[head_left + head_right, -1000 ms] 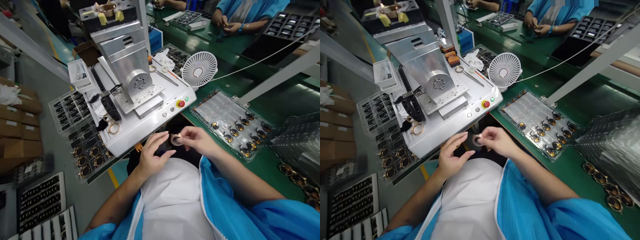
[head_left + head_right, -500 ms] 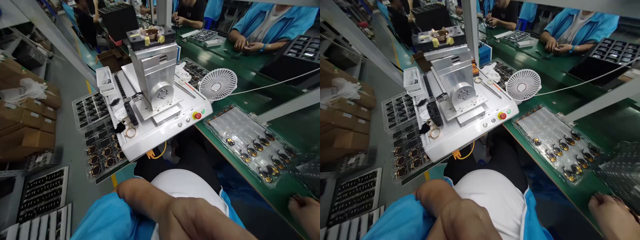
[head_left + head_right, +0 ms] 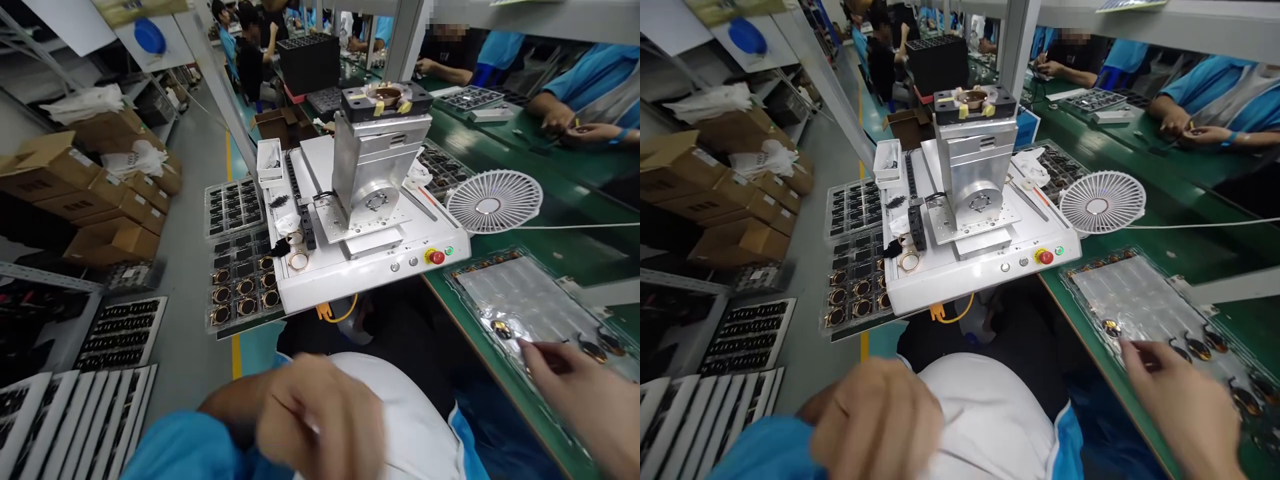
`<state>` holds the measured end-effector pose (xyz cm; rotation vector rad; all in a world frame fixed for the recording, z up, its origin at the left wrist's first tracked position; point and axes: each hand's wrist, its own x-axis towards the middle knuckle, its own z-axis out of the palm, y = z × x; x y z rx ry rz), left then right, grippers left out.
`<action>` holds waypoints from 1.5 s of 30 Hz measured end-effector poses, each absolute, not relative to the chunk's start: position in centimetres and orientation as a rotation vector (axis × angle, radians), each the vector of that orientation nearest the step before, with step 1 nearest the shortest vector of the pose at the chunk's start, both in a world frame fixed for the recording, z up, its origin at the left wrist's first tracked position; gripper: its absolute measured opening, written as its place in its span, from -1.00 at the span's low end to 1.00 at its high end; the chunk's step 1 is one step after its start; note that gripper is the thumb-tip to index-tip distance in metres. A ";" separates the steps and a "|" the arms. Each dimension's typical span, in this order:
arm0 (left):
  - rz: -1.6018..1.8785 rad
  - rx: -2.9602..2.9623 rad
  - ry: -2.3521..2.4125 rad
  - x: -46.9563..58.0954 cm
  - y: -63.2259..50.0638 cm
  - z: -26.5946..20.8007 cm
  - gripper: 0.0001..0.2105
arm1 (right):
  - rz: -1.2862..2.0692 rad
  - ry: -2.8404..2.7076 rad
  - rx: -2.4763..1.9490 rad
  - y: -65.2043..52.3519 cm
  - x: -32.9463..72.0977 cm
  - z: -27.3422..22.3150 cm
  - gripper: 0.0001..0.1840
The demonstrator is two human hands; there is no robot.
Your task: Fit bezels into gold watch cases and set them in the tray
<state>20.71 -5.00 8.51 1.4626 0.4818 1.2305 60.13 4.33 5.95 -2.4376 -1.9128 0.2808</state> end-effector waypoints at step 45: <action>1.500 2.414 1.640 15.8 17.8 28.7 -0.77 | 0.296 -2.174 -0.624 29.8 35.3 28.5 -0.68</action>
